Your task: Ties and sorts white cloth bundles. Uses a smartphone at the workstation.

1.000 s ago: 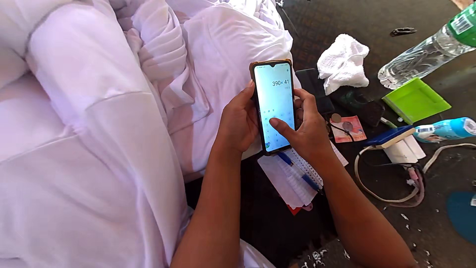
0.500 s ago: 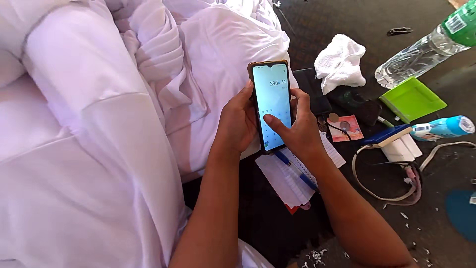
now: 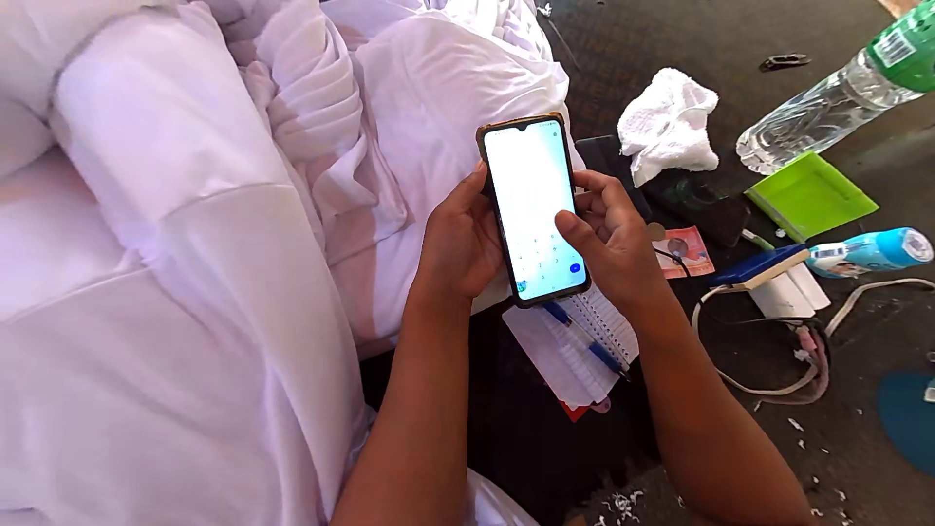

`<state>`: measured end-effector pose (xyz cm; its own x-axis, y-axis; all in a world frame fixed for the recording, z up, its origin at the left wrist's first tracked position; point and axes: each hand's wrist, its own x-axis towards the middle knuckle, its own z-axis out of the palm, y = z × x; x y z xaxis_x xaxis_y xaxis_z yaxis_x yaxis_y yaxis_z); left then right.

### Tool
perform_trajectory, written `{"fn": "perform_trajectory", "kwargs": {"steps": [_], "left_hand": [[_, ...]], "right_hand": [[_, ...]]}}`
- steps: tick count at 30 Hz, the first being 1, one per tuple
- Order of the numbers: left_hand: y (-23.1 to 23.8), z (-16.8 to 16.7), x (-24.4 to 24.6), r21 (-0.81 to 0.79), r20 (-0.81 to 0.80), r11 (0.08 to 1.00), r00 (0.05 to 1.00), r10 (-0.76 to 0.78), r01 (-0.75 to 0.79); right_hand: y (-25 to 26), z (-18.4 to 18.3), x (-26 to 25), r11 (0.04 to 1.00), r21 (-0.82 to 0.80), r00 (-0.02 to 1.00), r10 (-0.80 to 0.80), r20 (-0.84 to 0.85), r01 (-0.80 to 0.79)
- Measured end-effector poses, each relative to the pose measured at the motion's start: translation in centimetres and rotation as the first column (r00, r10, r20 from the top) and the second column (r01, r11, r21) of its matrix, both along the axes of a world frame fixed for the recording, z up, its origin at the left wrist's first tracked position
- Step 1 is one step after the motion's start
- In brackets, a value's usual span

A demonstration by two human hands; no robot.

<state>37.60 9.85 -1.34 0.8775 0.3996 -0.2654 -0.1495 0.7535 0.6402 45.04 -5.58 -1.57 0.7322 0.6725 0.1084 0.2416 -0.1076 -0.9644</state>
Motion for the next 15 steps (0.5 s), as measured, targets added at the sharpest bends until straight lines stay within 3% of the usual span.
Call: {"fn": "perform_trajectory", "kwargs": {"steps": [4,9,15], "left_hand": [[0.2,-0.1,0.0,-0.01,0.012,1.0,1.0,0.008,-0.008],[0.3,0.3,-0.2,-0.026,-0.001,0.999,0.999,0.04,-0.04],[0.5,0.3,-0.4,-0.068,0.001,0.996,0.998,0.056,-0.056]], "right_hand": [[0.5,-0.2,-0.9,0.999,0.01,0.998,-0.044,0.034,0.044],[1.1,-0.8,-3.1,0.995,-0.045,0.973,-0.073,0.221,0.085],[0.6,0.0,-3.5,0.999,-0.002,0.982,0.05,0.182,-0.051]]}}
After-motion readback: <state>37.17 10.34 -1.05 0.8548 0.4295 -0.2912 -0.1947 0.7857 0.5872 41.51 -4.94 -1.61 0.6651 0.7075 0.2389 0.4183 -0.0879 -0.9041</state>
